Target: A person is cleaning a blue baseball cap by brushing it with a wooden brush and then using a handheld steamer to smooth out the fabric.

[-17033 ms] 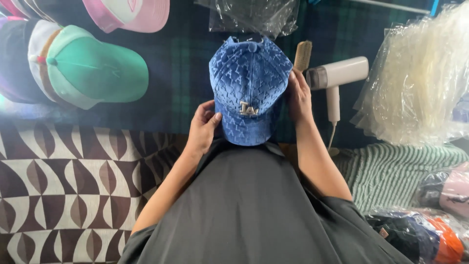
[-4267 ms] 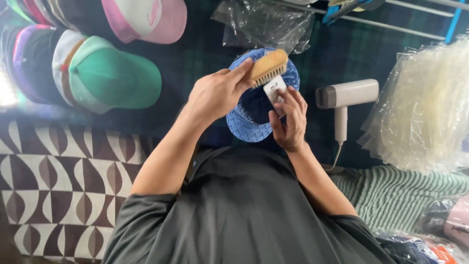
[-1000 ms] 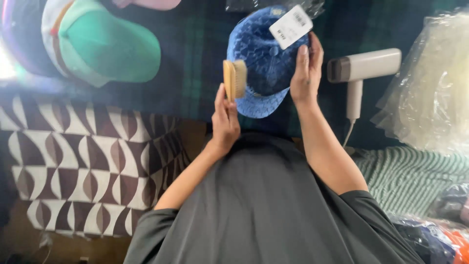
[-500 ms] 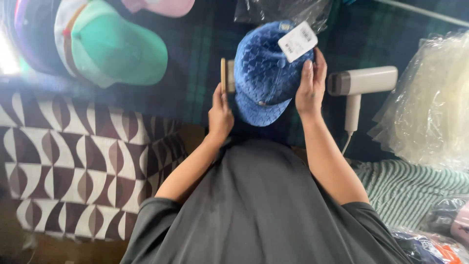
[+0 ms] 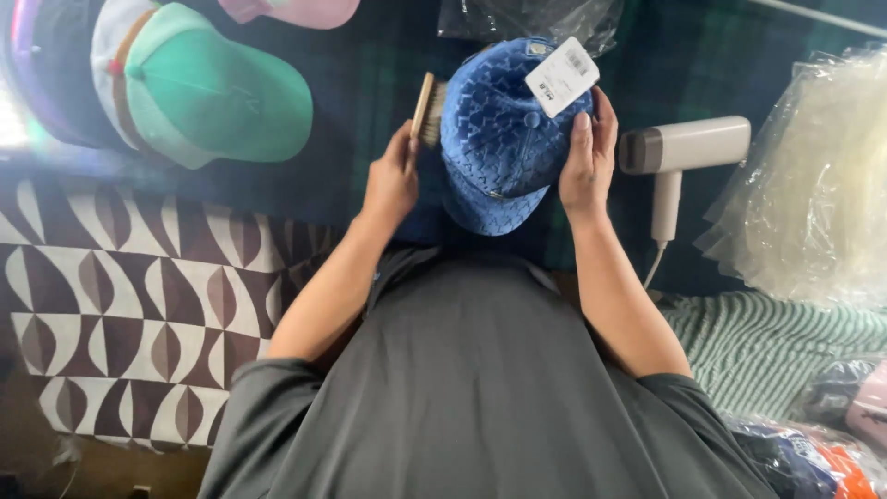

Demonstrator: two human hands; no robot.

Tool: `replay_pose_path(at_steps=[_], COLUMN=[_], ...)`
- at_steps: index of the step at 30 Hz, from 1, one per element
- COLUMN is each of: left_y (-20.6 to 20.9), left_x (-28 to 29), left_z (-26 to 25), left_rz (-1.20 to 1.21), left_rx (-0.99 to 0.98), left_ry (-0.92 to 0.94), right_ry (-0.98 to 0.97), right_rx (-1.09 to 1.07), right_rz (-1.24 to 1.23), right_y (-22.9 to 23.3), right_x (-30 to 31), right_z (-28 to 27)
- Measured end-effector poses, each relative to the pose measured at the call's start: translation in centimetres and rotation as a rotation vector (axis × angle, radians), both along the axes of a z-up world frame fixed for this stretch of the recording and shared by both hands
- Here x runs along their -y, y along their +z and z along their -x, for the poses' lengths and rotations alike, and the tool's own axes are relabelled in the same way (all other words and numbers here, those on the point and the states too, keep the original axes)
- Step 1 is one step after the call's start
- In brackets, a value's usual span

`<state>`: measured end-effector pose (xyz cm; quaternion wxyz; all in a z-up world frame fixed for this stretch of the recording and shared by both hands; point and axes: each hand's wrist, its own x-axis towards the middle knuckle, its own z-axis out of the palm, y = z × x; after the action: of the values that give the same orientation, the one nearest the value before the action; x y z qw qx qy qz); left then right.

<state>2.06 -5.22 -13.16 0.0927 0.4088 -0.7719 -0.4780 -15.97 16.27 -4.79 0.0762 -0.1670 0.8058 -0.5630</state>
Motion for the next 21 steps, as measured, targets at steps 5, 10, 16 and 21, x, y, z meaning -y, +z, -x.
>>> replay_pose_path(at_steps=[5, 10, 16, 21], left_y=[7.9, 2.8, 14.3, 18.7], left_x=[-6.7, -3.9, 0.2, 7.0], left_z=[-1.6, -4.2, 3.5, 10.7], left_rz=[0.019, -0.107, 0.69, 0.023], left_rx=[-0.159, 0.188, -0.222, 0.331], left_ry=[0.126, 0.028, -0.335, -0.578], right_ry=[-0.022, -0.02, -0.04, 0.012], right_rx=[-0.029, -0.016, -0.062, 0.164], right_rz=[-0.015, -0.006, -0.002, 0.004], right_y=[-0.8, -0.9, -1.5, 0.5], right_x=[-0.7, -0.2, 0.0, -0.1], right_z=[0.0, -0.3, -0.2, 0.0])
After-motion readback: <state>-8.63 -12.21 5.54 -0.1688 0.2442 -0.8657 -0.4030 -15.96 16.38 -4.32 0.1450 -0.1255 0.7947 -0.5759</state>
